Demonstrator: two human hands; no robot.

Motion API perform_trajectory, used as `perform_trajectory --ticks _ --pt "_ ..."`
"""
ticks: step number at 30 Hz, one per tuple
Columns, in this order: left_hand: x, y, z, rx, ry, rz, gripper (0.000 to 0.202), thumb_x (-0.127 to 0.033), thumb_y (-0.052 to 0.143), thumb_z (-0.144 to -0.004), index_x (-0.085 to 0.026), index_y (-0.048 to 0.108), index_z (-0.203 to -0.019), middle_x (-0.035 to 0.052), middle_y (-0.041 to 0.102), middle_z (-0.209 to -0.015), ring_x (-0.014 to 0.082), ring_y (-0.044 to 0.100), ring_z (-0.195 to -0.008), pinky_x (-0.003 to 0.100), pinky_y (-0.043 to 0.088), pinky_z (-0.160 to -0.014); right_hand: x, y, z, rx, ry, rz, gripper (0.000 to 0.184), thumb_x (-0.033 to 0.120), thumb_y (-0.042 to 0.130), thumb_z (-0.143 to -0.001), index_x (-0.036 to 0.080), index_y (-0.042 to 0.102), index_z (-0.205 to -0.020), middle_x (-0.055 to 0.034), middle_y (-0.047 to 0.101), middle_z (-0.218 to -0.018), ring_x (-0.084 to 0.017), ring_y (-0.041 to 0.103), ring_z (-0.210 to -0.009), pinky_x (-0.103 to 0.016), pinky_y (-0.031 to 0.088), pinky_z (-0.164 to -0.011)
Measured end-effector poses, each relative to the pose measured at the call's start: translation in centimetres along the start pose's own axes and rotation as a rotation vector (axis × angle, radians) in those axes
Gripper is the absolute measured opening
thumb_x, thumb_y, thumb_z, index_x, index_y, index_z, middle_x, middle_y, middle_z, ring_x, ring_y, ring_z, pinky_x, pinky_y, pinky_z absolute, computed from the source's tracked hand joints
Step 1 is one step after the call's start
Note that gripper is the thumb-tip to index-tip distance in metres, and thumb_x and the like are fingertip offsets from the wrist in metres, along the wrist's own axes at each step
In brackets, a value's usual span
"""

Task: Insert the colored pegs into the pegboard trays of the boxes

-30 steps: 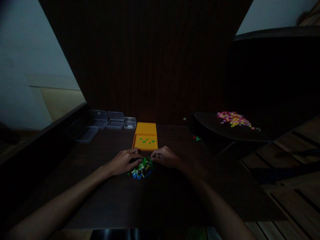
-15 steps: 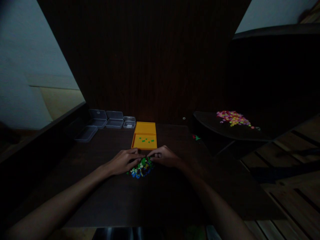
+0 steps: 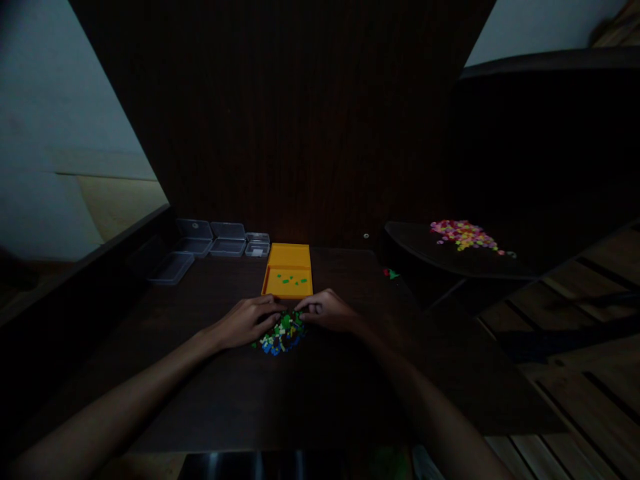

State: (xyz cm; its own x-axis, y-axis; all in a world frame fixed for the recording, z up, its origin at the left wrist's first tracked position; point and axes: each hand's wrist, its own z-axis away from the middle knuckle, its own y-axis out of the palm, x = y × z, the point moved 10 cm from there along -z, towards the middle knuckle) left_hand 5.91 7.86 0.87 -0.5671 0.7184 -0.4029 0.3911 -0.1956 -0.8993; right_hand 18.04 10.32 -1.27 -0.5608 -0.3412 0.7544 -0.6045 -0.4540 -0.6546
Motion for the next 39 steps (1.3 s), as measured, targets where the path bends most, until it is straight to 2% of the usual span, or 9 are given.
perform_trajectory --ticks 5,9,15,19,24,31,39 --pt "0.4 -0.1 -0.1 -0.019 -0.032 0.045 0.031 -0.028 0.043 -0.095 -0.022 0.062 -0.119 0.0047 0.065 -0.102 0.0169 0.064 -0.09 0.026 0.048 -0.079 0.2 0.2 0.1 0.017 -0.007 0.001 0.034 0.039 0.062 -0.082 0.014 0.074 -0.103 0.0017 0.052 -0.063 -0.009 0.039 -0.056 -0.021 0.031 -0.052" --pt "0.7 -0.2 -0.2 -0.032 -0.059 0.08 0.031 -0.027 0.046 -0.093 -0.02 0.061 -0.119 0.0042 0.066 -0.096 0.0165 0.063 -0.085 0.026 0.047 -0.076 0.1 0.2 0.0 0.014 0.006 0.004 0.037 0.04 0.063 -0.08 0.014 0.072 -0.105 0.003 0.05 -0.061 -0.008 0.038 -0.054 -0.021 0.03 -0.052" --pt "0.9 -0.2 -0.3 -0.037 -0.09 0.081 0.028 -0.027 0.047 -0.092 -0.02 0.063 -0.113 0.0034 0.066 -0.091 0.0159 0.062 -0.08 0.026 0.045 -0.073 0.0 0.3 0.0 0.019 0.019 -0.019 0.036 0.042 0.063 -0.08 0.013 0.073 -0.099 0.0028 0.05 -0.06 -0.009 0.04 -0.054 -0.021 0.03 -0.051" --pt "1.1 -0.1 -0.3 -0.058 -0.102 0.094 0.027 -0.027 0.049 -0.09 -0.02 0.062 -0.113 0.0031 0.067 -0.093 0.0157 0.062 -0.079 0.025 0.045 -0.073 0.0 0.2 0.0 0.009 0.011 -0.007 0.036 0.039 0.064 -0.079 0.014 0.072 -0.103 0.0039 0.049 -0.06 -0.008 0.039 -0.054 -0.021 0.03 -0.051" --pt "1.3 0.0 -0.3 -0.063 -0.123 0.081 0.031 -0.029 0.049 -0.09 -0.019 0.062 -0.116 0.0042 0.068 -0.094 0.0167 0.063 -0.08 0.026 0.046 -0.071 -0.3 -0.2 0.1 -0.02 0.026 0.026 0.036 0.04 0.066 -0.078 0.015 0.073 -0.102 0.0033 0.052 -0.061 -0.009 0.041 -0.055 -0.021 0.031 -0.052" --pt "1.1 -0.1 -0.4 -0.037 -0.126 0.086 0.027 -0.03 0.048 -0.09 -0.019 0.065 -0.11 0.0042 0.068 -0.093 0.0164 0.063 -0.08 0.026 0.046 -0.073 -0.7 -0.1 0.0 -0.023 0.052 -0.001 0.036 0.045 0.064 -0.079 0.014 0.075 -0.095 0.0013 0.055 -0.062 -0.01 0.043 -0.056 -0.021 0.032 -0.052" --pt "1.4 0.0 -0.4 -0.044 -0.127 0.088 0.027 -0.03 0.049 -0.09 -0.02 0.064 -0.11 0.0037 0.068 -0.091 0.0168 0.062 -0.078 0.026 0.045 -0.071 -0.3 0.2 -0.1 0.001 0.049 0.001 0.036 0.042 0.062 -0.081 0.015 0.074 -0.101 0.0007 0.056 -0.063 -0.01 0.043 -0.057 -0.021 0.031 -0.052"
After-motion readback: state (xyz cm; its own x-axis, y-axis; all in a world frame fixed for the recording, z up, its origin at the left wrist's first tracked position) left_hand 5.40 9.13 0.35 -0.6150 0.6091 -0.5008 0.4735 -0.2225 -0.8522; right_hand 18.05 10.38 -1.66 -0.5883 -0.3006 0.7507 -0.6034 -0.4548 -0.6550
